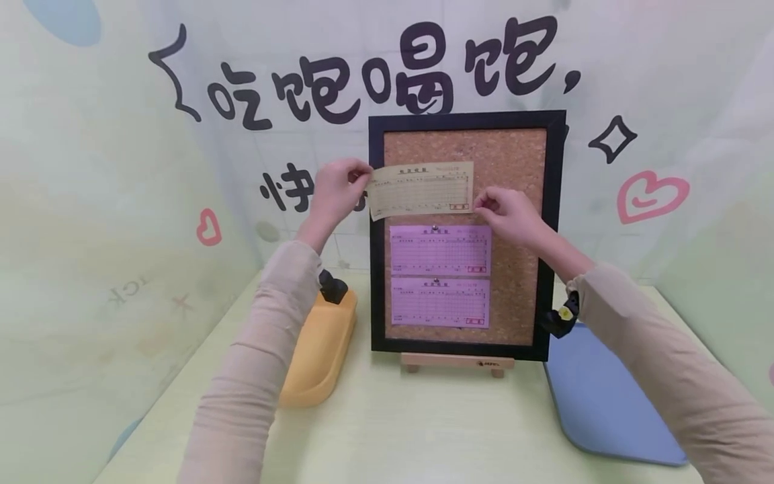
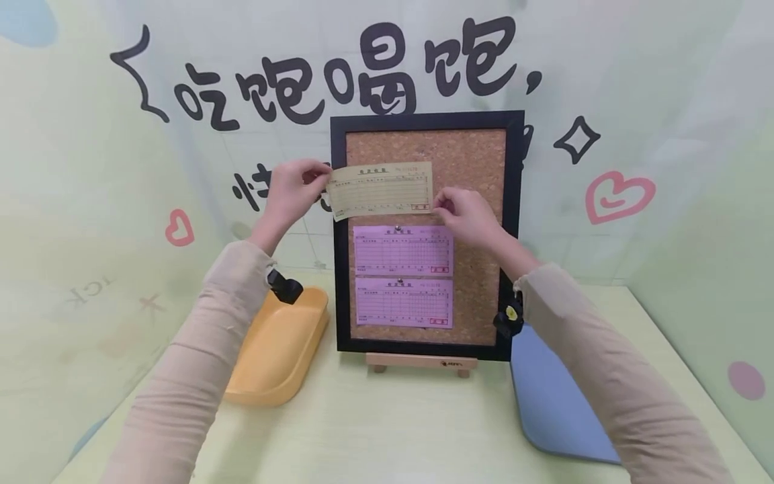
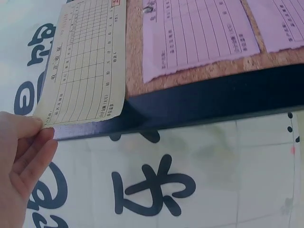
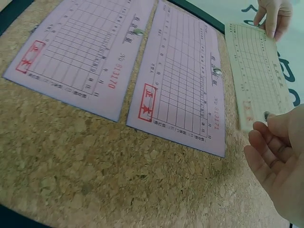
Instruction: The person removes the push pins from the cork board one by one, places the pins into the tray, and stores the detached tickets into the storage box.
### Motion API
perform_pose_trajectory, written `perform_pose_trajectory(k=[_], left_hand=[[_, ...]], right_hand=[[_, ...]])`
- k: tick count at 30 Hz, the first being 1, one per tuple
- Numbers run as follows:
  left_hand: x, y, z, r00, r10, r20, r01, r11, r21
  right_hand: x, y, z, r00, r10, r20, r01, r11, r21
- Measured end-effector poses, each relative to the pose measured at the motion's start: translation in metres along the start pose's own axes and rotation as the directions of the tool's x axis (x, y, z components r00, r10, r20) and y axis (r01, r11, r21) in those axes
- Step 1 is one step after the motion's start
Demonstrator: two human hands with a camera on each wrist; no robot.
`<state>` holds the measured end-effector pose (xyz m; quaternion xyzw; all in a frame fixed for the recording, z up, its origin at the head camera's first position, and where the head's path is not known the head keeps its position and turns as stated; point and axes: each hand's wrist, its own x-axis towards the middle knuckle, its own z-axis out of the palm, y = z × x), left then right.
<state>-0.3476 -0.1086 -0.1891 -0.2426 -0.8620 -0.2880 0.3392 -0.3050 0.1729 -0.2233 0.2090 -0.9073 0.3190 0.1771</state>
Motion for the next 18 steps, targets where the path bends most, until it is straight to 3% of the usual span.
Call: perform_pose_trajectory(k=[9, 18], left_hand=[[-0.012, -0.016, -0.015, 0.998, -0.023, -0.065, 0.022, 1.000, -0.019], [-0.030, -0.024, -0.035, 0.990, -0.124, -0.067, 0.117, 0.988, -0.102]], right_hand=[[-0.016, 0.007, -0.002, 0.998, -0.057, 0.012, 0.057, 0.998, -0.013], [-0.034, 0.019, -0.001, 0.997, -0.077, 0.018, 0.077, 0.997, -0.012]])
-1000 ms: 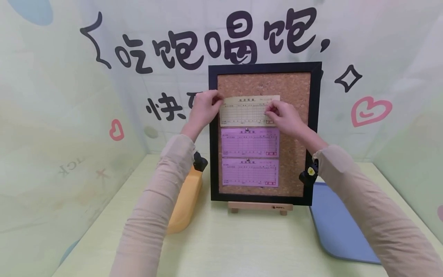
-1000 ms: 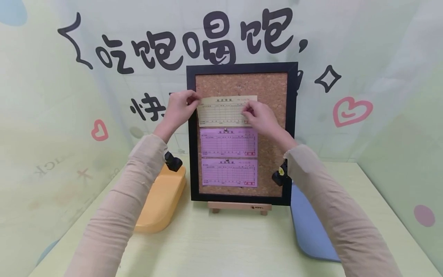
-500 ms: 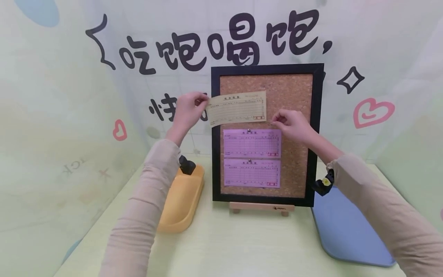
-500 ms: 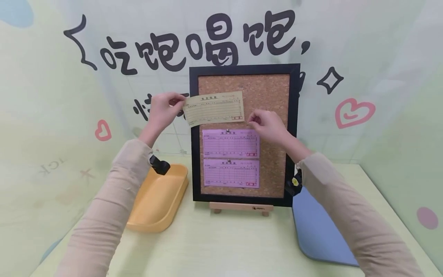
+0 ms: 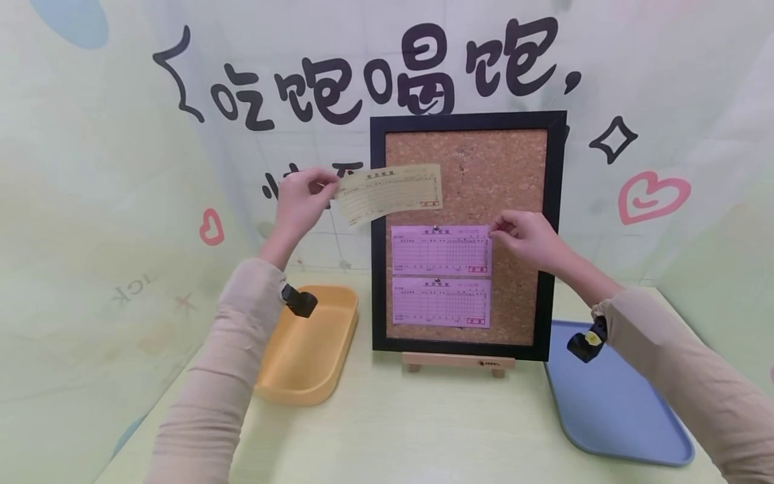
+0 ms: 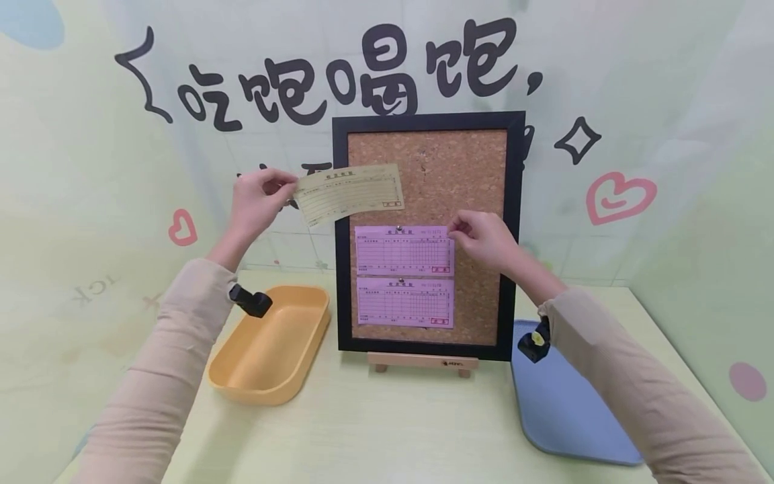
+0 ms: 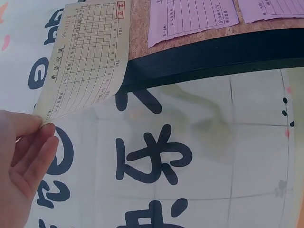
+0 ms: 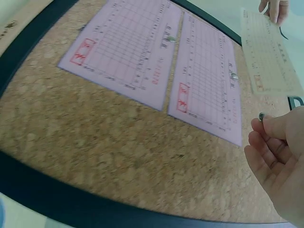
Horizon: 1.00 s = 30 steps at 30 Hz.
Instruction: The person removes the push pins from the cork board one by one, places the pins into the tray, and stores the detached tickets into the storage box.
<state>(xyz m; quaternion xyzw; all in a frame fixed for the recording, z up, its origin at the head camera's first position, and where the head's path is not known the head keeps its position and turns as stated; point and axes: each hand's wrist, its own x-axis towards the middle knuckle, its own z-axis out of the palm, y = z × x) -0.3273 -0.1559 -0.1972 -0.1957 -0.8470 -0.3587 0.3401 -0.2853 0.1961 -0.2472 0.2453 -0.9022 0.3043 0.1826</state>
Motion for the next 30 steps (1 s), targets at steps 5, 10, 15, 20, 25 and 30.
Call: perform_pose_trajectory(k=[5, 10, 15, 20, 25, 30], left_hand=[[-0.011, -0.010, -0.010, 0.999, -0.038, 0.001, 0.038, 0.999, 0.002], [-0.023, -0.024, -0.022, 0.998, -0.048, 0.031, 0.048, 0.999, 0.026], [-0.036, -0.032, -0.034, 0.992, -0.102, 0.075, 0.102, 0.995, -0.005], [-0.049, -0.039, -0.044, 0.984, -0.141, 0.108, 0.144, 0.989, -0.021], [-0.065, -0.047, -0.053, 0.981, -0.145, 0.128, 0.148, 0.989, -0.016], [-0.080, -0.057, -0.062, 0.978, -0.172, 0.115, 0.177, 0.984, -0.027]], right_hand=[[-0.013, 0.007, 0.000, 1.000, -0.020, 0.017, 0.020, 1.000, -0.005], [-0.027, 0.013, 0.002, 1.000, -0.007, 0.028, 0.007, 1.000, -0.008], [-0.042, 0.020, 0.007, 1.000, -0.013, 0.028, 0.013, 1.000, 0.003], [-0.057, 0.027, 0.009, 1.000, 0.004, 0.022, -0.004, 0.999, 0.038], [-0.070, 0.034, 0.011, 1.000, 0.022, 0.011, -0.022, 0.998, 0.060], [-0.082, 0.039, 0.010, 1.000, 0.016, -0.002, -0.015, 0.998, 0.055]])
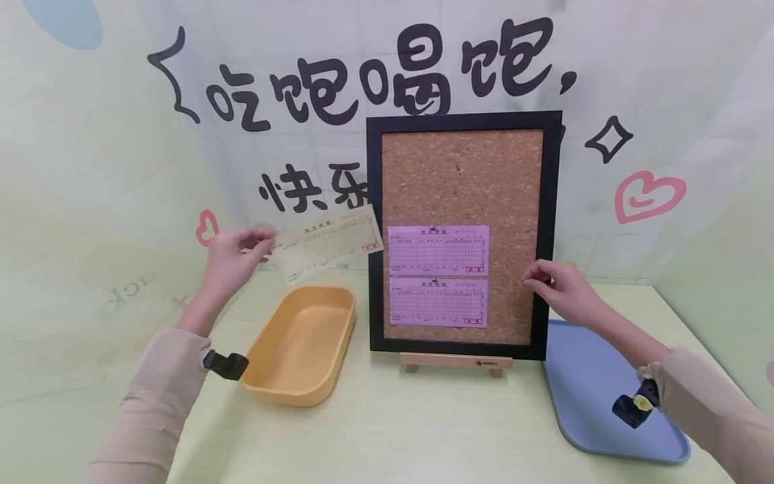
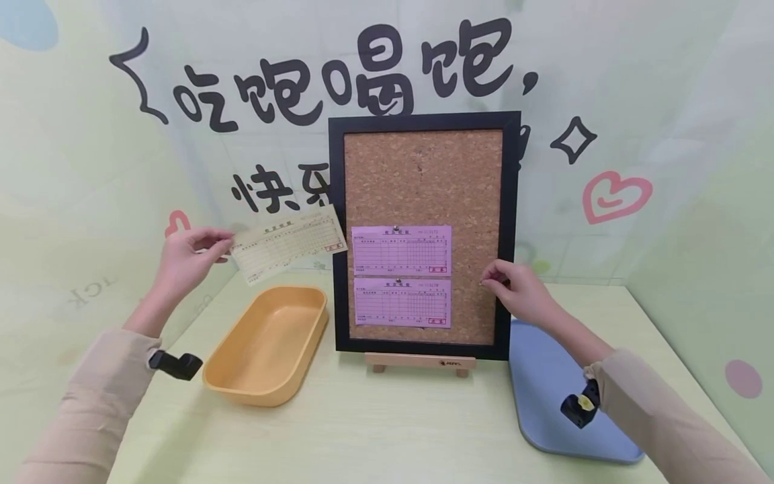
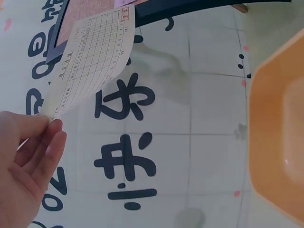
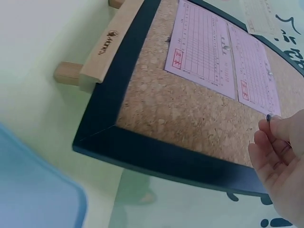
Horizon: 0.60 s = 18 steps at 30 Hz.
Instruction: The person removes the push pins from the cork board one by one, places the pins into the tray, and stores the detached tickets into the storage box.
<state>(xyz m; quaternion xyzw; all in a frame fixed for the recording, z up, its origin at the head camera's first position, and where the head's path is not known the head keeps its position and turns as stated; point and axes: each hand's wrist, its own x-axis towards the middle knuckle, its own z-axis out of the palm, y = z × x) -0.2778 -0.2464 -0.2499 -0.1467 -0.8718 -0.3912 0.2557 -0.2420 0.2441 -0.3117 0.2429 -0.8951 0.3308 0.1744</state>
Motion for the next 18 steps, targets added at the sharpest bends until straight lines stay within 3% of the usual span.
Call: perform_pose_trajectory(k=[8, 18], left_hand=[[-0.019, -0.020, -0.001, 0.999, -0.044, -0.026, 0.042, 0.998, -0.052], [-0.043, -0.036, 0.003, 0.996, -0.075, -0.057, 0.073, 0.997, -0.036]], right_hand=[[-0.019, 0.006, -0.005, 0.999, 0.027, -0.031, -0.027, 1.000, 0.010], [-0.046, 0.023, -0.007, 0.994, 0.087, -0.071, -0.088, 0.996, -0.013]])
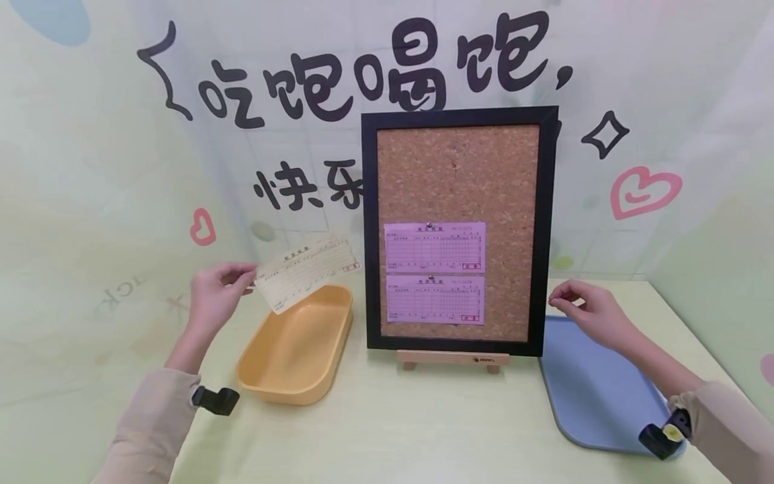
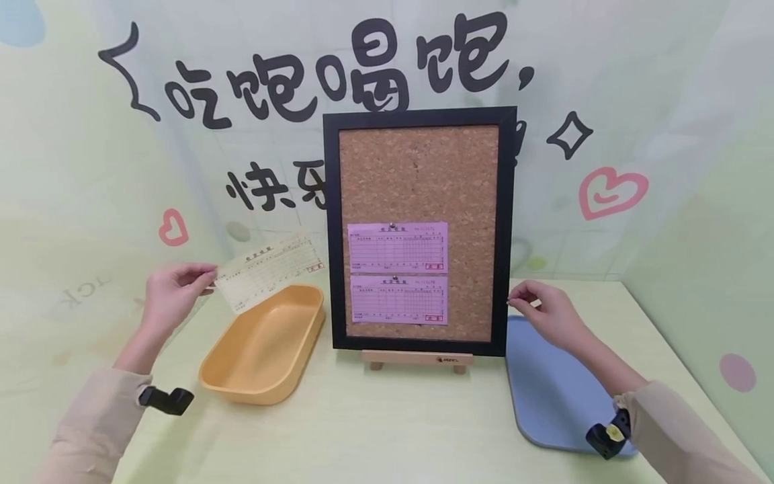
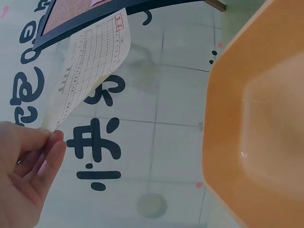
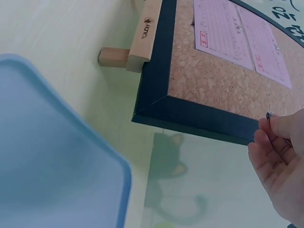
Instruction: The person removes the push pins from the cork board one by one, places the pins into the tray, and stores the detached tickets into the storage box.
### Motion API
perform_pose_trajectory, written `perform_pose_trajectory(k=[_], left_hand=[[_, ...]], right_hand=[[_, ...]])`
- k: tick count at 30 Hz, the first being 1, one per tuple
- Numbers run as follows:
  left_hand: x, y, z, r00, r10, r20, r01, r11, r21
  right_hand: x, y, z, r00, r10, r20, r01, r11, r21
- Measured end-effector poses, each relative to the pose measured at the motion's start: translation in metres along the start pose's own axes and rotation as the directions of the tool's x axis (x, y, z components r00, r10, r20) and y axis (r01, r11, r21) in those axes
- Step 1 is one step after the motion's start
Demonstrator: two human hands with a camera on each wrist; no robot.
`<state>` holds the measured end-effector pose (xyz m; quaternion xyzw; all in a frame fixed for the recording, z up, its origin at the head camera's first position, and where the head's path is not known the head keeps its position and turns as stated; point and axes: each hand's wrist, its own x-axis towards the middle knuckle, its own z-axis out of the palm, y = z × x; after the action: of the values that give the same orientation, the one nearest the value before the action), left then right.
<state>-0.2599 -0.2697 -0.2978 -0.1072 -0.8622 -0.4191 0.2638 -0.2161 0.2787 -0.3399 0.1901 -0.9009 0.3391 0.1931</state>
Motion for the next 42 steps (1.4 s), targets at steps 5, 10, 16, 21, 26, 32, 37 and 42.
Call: perform_pose_trajectory(k=[5, 10, 16, 21, 26, 32, 37, 42], left_hand=[[-0.012, -0.011, 0.000, 0.999, -0.034, 0.017, 0.034, 0.999, 0.012], [-0.023, -0.019, 0.002, 0.996, -0.087, 0.012, 0.087, 0.996, 0.019], [-0.036, -0.030, 0.007, 0.990, -0.138, -0.015, 0.138, 0.990, 0.031], [-0.048, -0.039, 0.013, 0.982, -0.185, -0.038, 0.187, 0.981, 0.056], [-0.058, -0.049, 0.020, 0.972, -0.228, -0.052, 0.231, 0.970, 0.068], [-0.067, -0.061, 0.030, 0.962, -0.264, -0.073, 0.265, 0.964, 0.011], [-0.071, -0.061, 0.040, 0.947, -0.315, -0.066, 0.319, 0.946, 0.054], [-0.074, -0.057, 0.049, 0.943, -0.332, -0.041, 0.333, 0.941, 0.052]], right_hand=[[-0.006, 0.005, -0.004, 1.000, 0.000, -0.012, 0.000, 1.000, -0.013], [-0.009, 0.007, -0.005, 1.000, 0.003, -0.007, -0.004, 1.000, -0.007], [-0.015, 0.012, -0.002, 1.000, 0.015, 0.006, -0.015, 1.000, 0.011], [-0.021, 0.017, 0.000, 0.999, 0.034, 0.013, -0.034, 0.999, 0.016], [-0.027, 0.022, 0.001, 0.999, 0.035, 0.024, -0.035, 0.999, 0.014], [-0.034, 0.027, 0.003, 0.999, 0.032, 0.028, -0.033, 0.999, 0.020], [-0.038, 0.028, 0.004, 0.999, 0.037, 0.024, -0.038, 0.999, 0.029], [-0.040, 0.030, 0.009, 0.998, 0.044, 0.035, -0.045, 0.998, 0.031]])
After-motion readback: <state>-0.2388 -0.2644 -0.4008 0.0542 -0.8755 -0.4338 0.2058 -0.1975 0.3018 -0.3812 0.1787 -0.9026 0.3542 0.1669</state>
